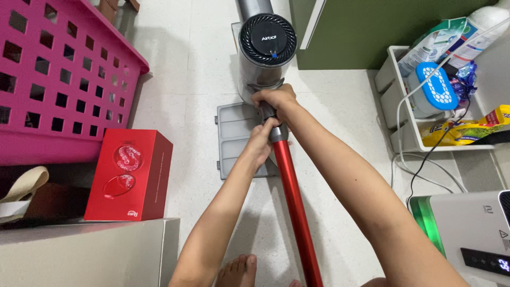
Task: The person detaches the dustbin from a cordless vacuum cleaner and removes the filter. They then use the handheld vacuum unit to clean the filter and the floor area around a bed before reattaching the filter to the dustbin.
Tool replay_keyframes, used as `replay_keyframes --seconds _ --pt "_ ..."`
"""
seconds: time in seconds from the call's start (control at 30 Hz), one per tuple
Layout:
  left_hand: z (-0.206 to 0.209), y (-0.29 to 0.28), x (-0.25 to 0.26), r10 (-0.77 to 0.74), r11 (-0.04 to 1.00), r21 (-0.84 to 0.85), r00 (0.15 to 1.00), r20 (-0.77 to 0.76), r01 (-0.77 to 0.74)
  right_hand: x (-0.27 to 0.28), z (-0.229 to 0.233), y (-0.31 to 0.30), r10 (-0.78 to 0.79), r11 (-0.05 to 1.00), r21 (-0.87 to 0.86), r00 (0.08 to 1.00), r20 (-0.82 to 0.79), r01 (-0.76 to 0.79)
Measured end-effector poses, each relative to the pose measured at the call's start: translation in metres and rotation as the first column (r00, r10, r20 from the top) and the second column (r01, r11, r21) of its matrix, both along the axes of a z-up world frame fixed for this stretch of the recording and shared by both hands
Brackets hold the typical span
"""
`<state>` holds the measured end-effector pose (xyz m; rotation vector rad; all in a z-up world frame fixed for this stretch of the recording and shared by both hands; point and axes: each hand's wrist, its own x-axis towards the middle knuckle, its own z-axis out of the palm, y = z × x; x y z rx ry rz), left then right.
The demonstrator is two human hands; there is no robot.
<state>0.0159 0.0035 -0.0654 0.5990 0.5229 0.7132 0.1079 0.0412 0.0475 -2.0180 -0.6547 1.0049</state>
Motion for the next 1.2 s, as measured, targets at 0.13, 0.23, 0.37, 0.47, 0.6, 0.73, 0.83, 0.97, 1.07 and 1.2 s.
replay_keyframes --seconds 0.13,0.23,0.37,0.47,0.6,0.73,0.83,0.97,1.07,1.2 --pt "-0.002 0.007 0.014 -0.024 0.993 -0.116 1.000 0.019 0.026 0.005 -0.003 -0.005 0.016 1.000 -0.021 1.000 0.026 -0.016" --pt "-0.008 0.001 0.023 0.043 0.997 -0.063 0.999 0.014 -0.042 0.006 -0.003 -0.008 0.015 0.999 -0.045 0.998 0.056 -0.012" --pt "-0.008 -0.010 0.031 0.169 0.985 -0.050 0.985 0.023 -0.168 0.005 -0.011 -0.007 -0.039 0.999 0.019 0.997 0.066 0.038" --pt "0.005 -0.007 0.031 0.182 0.982 -0.047 0.983 0.021 -0.181 0.009 -0.008 0.004 -0.067 0.998 0.021 0.991 0.113 0.065" --pt "0.025 0.000 0.030 0.195 0.980 -0.029 0.980 -0.035 -0.196 0.011 0.006 0.013 -0.029 0.996 0.083 0.999 0.017 0.027" --pt "0.034 0.001 0.028 0.210 0.977 -0.001 0.974 -0.078 -0.211 0.006 0.017 0.008 0.006 0.988 0.156 0.995 -0.101 0.010" --pt "0.041 0.003 0.020 0.220 0.974 -0.022 0.968 -0.121 -0.224 -0.003 0.023 0.014 -0.011 0.990 0.142 0.995 -0.104 0.026" --pt "0.051 0.004 0.013 0.233 0.971 -0.029 0.965 -0.118 -0.238 -0.012 0.026 0.019 -0.010 0.989 0.146 0.991 -0.130 0.029" --pt "0.053 0.004 0.009 0.264 0.962 -0.025 0.951 -0.157 -0.272 -0.017 0.025 0.020 0.021 0.988 0.155 0.994 -0.108 -0.004" --pt "0.056 0.004 0.005 0.252 0.966 -0.026 0.959 -0.128 -0.258 -0.018 0.025 0.024 0.025 0.990 0.138 0.994 -0.103 -0.011"
